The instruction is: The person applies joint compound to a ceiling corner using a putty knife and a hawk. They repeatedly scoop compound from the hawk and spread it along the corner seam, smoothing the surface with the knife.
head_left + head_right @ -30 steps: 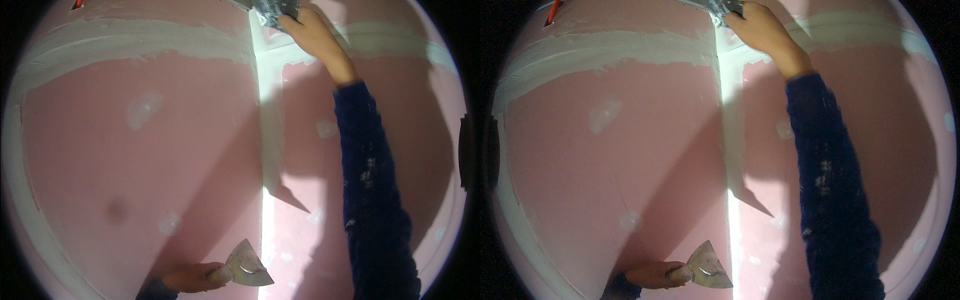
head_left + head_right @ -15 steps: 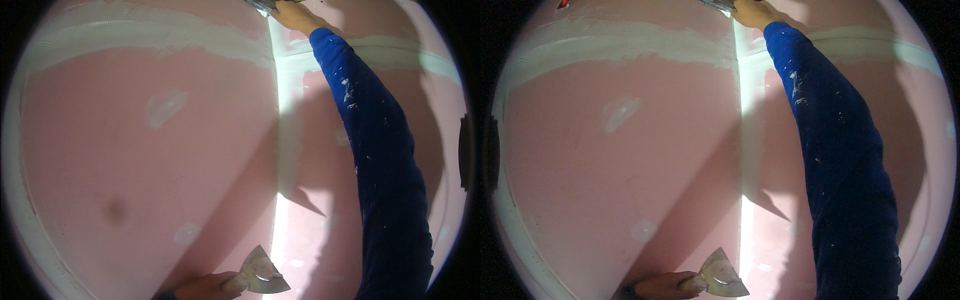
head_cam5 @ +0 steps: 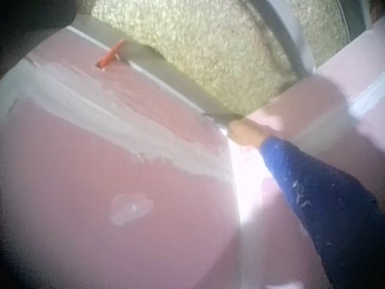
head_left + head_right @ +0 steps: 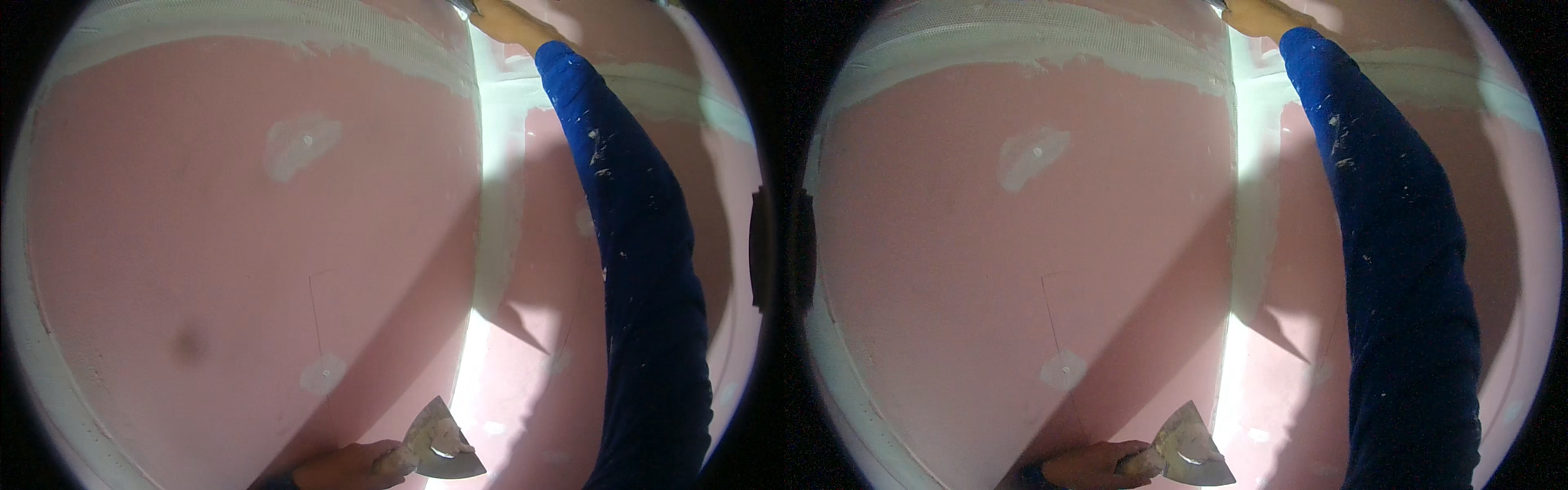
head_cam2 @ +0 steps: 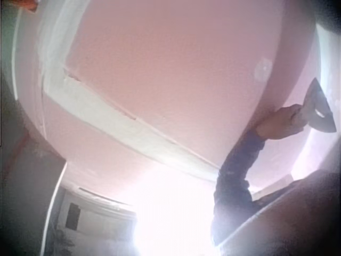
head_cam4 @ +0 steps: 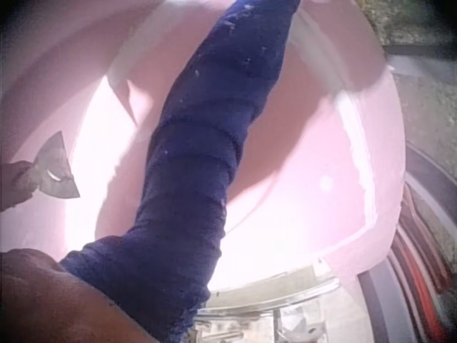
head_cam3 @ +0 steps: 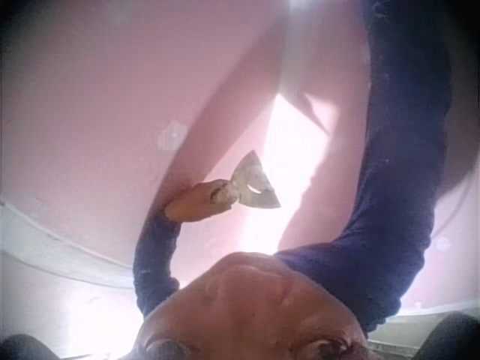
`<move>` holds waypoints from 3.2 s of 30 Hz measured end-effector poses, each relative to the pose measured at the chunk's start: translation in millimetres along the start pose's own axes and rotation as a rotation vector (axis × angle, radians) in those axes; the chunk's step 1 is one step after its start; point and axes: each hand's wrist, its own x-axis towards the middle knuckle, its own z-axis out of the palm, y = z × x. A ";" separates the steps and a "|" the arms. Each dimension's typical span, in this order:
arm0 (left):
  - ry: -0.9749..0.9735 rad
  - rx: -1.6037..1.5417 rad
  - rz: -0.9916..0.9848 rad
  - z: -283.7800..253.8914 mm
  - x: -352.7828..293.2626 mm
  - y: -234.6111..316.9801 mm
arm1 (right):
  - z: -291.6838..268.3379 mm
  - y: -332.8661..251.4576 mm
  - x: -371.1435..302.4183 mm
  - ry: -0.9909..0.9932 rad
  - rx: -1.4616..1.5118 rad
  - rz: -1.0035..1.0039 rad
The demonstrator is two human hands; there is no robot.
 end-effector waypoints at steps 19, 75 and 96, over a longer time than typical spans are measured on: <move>-0.016 -0.138 -0.022 3.1 7.6 -18.4 | 12.2 -5.8 -23.2 0.008 -0.177 -0.226; -0.101 -0.026 -0.001 -12.0 14.8 -26.9 | 51.3 48.5 16.2 0.102 -0.261 -0.359; -0.353 0.084 -0.245 -27.0 27.1 -13.8 | 50.9 -27.1 -134.7 -0.076 0.021 -0.266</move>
